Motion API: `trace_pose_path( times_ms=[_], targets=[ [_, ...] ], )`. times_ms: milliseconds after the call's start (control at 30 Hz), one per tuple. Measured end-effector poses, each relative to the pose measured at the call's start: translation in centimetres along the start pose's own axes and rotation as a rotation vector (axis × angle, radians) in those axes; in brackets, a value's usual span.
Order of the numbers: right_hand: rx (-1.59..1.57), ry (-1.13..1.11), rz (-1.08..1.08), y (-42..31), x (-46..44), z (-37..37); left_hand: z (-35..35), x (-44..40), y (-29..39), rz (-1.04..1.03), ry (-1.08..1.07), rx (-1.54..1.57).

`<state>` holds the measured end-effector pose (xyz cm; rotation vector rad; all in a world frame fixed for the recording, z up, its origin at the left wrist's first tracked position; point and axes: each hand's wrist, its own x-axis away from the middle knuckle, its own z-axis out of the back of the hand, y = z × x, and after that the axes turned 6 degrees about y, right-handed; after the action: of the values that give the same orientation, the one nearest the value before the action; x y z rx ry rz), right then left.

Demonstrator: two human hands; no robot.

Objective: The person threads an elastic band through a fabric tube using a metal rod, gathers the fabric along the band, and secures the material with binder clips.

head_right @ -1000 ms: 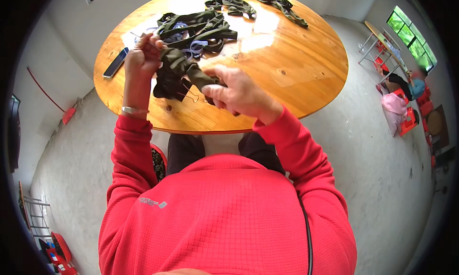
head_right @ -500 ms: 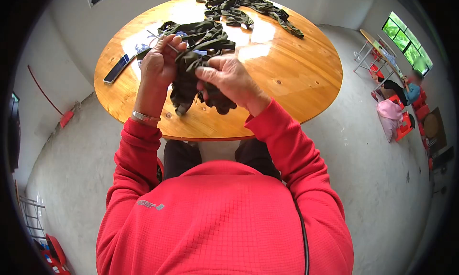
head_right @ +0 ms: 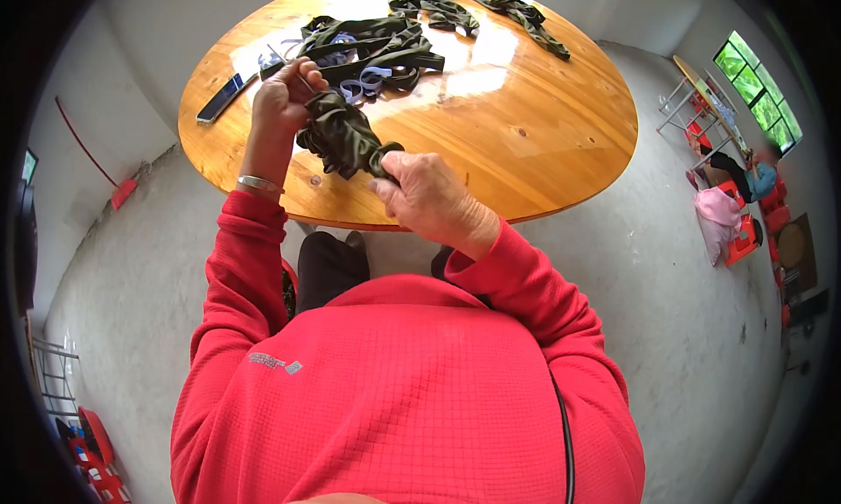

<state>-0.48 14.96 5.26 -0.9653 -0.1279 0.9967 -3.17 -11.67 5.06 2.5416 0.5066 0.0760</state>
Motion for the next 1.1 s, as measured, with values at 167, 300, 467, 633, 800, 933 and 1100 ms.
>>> trace_pose_path(
  times_ms=[167, 300, 467, 633, 800, 933, 1100],
  targets=[
    [-0.401, 0.074, -0.161, 1.1, -3.2, 1.0, -3.8, 2.3, -2.9, -0.077, -0.015, -0.164],
    [-0.510, 0.051, -0.106, 0.8, -4.2, 1.3, -6.3, 4.7, -5.3, -0.135, -0.062, -0.254],
    [-0.592, -0.059, -0.188, 1.0, -3.5, 1.6, -4.9, 3.9, -4.6, -0.100, 0.018, -0.146],
    [-0.447, -0.086, -0.199, 1.2, -1.8, 1.4, -1.8, 1.5, -2.1, -0.055, 0.071, 0.035],
    [0.307, 0.157, 0.255, 1.5, 0.0, -1.0, -0.3, 1.2, -1.2, -0.099, 0.105, -0.017],
    [0.529, 0.159, 0.217, 0.7, 1.1, -2.0, -0.3, 2.1, -1.7, -0.048, 0.066, 0.002],
    [-0.468, 0.046, -0.075, 2.3, -2.8, -0.5, -2.1, 3.1, -3.3, -0.073, -0.075, -0.030]
  ],
)
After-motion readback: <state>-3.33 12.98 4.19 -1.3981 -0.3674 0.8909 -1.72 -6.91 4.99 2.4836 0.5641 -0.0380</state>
